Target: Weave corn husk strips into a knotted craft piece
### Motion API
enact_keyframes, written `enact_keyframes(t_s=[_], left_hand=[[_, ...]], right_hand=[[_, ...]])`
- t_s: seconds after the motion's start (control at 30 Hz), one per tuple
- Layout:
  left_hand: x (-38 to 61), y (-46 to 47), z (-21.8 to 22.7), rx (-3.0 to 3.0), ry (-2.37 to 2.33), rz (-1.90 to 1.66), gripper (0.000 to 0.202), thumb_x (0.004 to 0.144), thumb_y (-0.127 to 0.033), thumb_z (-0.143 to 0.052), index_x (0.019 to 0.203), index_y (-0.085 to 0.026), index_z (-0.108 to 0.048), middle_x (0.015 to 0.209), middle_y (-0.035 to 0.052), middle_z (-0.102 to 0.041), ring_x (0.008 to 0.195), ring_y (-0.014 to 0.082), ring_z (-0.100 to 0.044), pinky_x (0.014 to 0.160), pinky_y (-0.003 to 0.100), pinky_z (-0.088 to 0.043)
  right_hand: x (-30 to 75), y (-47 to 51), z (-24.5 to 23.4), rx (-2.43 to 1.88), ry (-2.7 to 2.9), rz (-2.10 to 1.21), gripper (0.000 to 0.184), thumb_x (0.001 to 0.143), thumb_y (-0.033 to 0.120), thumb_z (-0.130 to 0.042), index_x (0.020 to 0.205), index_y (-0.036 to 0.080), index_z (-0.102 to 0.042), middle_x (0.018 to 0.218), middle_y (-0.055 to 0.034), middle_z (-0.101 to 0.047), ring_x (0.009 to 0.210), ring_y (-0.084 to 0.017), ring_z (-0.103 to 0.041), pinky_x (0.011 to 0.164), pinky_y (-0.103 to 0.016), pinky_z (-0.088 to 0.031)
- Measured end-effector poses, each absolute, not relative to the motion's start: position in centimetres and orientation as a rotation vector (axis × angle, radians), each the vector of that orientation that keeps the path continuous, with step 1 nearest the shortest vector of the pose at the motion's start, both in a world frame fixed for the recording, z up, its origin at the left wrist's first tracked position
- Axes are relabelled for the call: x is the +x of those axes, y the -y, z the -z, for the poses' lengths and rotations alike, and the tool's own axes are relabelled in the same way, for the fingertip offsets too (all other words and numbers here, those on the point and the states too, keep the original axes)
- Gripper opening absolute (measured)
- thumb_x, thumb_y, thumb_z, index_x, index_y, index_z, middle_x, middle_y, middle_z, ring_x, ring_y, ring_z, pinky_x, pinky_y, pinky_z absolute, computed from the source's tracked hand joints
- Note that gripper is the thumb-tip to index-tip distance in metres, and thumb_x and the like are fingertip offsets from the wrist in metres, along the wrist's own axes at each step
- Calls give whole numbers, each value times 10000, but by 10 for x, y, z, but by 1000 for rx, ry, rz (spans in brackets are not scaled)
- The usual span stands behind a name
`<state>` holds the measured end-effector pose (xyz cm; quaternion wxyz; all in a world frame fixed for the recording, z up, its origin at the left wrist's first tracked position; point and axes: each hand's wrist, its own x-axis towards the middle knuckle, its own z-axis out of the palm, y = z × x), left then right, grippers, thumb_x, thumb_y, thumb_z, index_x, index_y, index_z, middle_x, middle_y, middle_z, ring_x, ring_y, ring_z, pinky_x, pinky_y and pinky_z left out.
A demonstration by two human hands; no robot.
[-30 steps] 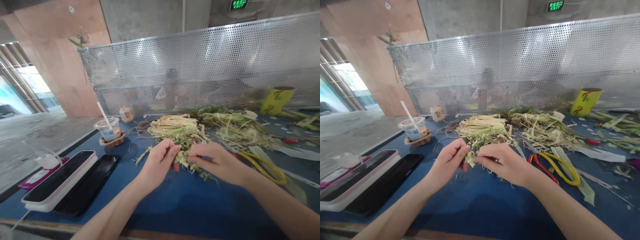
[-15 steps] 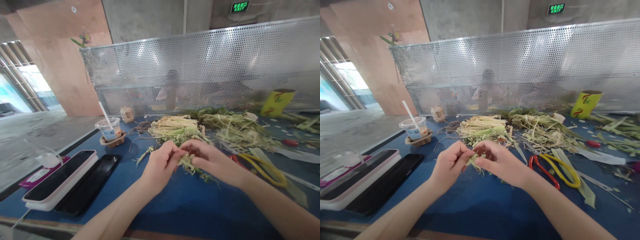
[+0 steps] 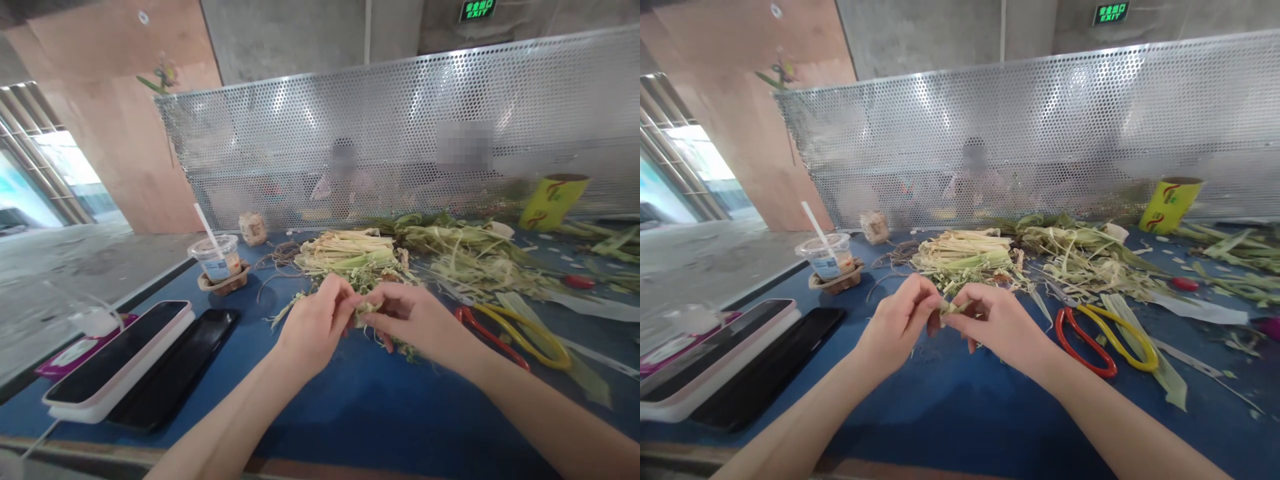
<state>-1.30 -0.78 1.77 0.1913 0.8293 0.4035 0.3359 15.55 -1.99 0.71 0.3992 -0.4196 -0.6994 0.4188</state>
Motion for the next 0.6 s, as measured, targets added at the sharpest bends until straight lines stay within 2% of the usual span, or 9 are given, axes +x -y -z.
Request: enact_keyframes(t_s=[0.1, 0.23, 0.47, 0.6], left_hand=[[-14, 7, -20, 2383, -1110, -765, 166, 833, -376, -387, 849, -211, -372, 628, -42, -579, 537, 120, -537, 514, 210, -360], [-13, 6, -21, 2531, -1081, -515, 230, 850, -350, -360, 684, -197, -404, 572, -44, -558, 516, 109, -520, 508, 204, -335], [-12, 9, -25, 2448, -949, -634, 337, 865, -310, -344, 572, -175, -440, 520, -48, -509, 501, 68, -485, 543, 177, -360], [-13, 12, -27, 2265, -938, -680, 336, 869, -319, -316, 594, -181, -451, 536, -36, -529, 491, 76, -505, 536, 190, -384]], right_hand=[[158, 17, -7, -1076, 1669, -1099, 203, 717, 357, -597, 718, 198, -470, 511, 64, -501, 400, -84, -517, 437, -216, -438], [161, 18, -12, -1094, 1708, -1123, 200, 706, 337, -615, 770, 197, -487, 524, 61, -529, 412, -87, -541, 442, -203, -438], [164, 21, -19, -1128, 1765, -960, 203, 749, 370, -557, 693, 181, -509, 537, 43, -515, 376, -67, -492, 415, -203, -413], [166, 19, -18, -1162, 1759, -891, 186, 741, 361, -569, 729, 181, -523, 514, 49, -494, 385, -69, -489, 408, -201, -389]])
